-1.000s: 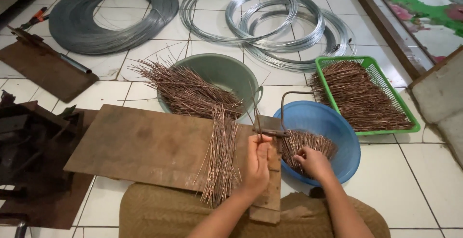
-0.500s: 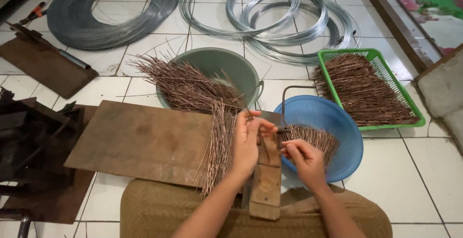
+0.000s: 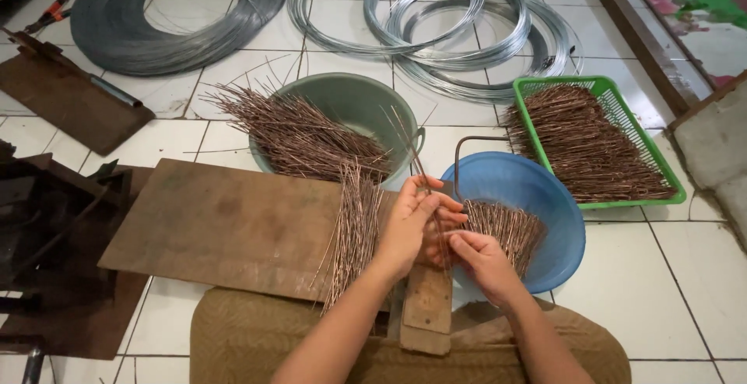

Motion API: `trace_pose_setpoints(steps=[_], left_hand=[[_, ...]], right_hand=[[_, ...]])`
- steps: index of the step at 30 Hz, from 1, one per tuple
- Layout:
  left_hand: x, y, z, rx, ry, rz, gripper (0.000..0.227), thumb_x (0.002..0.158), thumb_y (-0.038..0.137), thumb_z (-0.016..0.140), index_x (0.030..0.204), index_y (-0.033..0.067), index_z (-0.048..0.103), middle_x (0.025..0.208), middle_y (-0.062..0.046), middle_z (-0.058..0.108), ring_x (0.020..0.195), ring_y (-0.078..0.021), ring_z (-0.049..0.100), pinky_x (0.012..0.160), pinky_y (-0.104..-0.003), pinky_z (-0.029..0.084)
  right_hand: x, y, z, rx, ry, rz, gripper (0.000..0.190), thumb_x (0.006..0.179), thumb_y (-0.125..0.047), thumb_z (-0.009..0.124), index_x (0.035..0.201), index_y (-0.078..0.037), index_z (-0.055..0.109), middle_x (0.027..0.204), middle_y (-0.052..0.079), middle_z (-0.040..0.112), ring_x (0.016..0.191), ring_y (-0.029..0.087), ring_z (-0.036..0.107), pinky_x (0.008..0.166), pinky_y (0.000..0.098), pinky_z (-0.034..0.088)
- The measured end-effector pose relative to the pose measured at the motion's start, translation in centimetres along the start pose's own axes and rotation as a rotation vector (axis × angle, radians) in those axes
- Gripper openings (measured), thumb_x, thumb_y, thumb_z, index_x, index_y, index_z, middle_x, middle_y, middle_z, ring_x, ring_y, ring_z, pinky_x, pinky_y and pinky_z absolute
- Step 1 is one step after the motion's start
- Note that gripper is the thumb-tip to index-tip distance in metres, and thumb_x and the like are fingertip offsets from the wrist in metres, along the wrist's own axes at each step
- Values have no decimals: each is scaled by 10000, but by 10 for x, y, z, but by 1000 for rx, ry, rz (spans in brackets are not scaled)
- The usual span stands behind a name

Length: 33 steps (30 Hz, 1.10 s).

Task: Trimming thin metal rods to length using a manual lever-action cutting tool.

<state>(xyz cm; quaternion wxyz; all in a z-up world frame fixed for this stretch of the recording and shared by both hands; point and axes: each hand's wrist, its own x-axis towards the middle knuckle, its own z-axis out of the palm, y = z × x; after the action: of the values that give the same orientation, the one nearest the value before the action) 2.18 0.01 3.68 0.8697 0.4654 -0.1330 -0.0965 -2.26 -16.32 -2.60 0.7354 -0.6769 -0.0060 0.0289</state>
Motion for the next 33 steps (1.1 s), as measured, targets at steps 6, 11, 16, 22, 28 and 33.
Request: trace_pose_setpoints(steps=[6, 11, 16, 22, 28, 33], left_hand=[[2, -7, -5, -281, -119, -168, 218, 1071, 95, 465, 1284, 115, 423, 981, -166, 703, 884, -257, 760, 733, -297, 639], [-8, 23, 7, -257, -226, -172, 238, 1075, 84, 475, 1309, 79, 435, 990, -183, 704, 853, -266, 760, 542, -245, 615], [-3, 20, 14, -187, -295, -122, 257, 1073, 76, 478, 1327, 58, 444, 983, -134, 713, 781, -174, 746, 529, -198, 596], [-16, 62, 29, -99, -272, -305, 331, 1083, 115, 465, 1402, 30, 483, 925, -113, 673, 754, -180, 718, 520, -200, 596], [-15, 83, 47, 855, -86, 56, 394, 1020, 283, 449, 1332, 82, 583, 1271, -78, 682, 1104, -181, 680, 921, -336, 528], [-14, 63, 38, 1120, -22, 340, 221, 1019, 363, 561, 1197, 261, 644, 944, 45, 726, 905, -205, 739, 795, -339, 598]], right_hand=[[10, 45, -16, 589, -338, 107, 278, 934, -175, 706, 1059, 73, 714, 720, 173, 665, 627, 251, 676, 621, 370, 560], [8, 22, -9, 578, -412, 14, 256, 903, -175, 752, 964, 71, 716, 728, 149, 652, 660, 237, 640, 647, 364, 533], [12, 40, -20, 644, -470, 44, 265, 988, -242, 632, 979, 17, 683, 799, 148, 633, 701, 263, 649, 674, 413, 532], [-1, 20, -16, 684, -469, 82, 315, 875, -213, 836, 987, 7, 639, 716, 78, 574, 712, 190, 540, 694, 330, 413], [4, -24, 6, -103, -50, -47, 168, 844, -41, 758, 991, 10, 819, 984, 111, 828, 868, 179, 718, 785, 349, 604], [16, 9, -7, -339, 74, -330, 123, 837, -34, 796, 950, -71, 825, 812, 76, 773, 777, 171, 708, 798, 349, 557]])
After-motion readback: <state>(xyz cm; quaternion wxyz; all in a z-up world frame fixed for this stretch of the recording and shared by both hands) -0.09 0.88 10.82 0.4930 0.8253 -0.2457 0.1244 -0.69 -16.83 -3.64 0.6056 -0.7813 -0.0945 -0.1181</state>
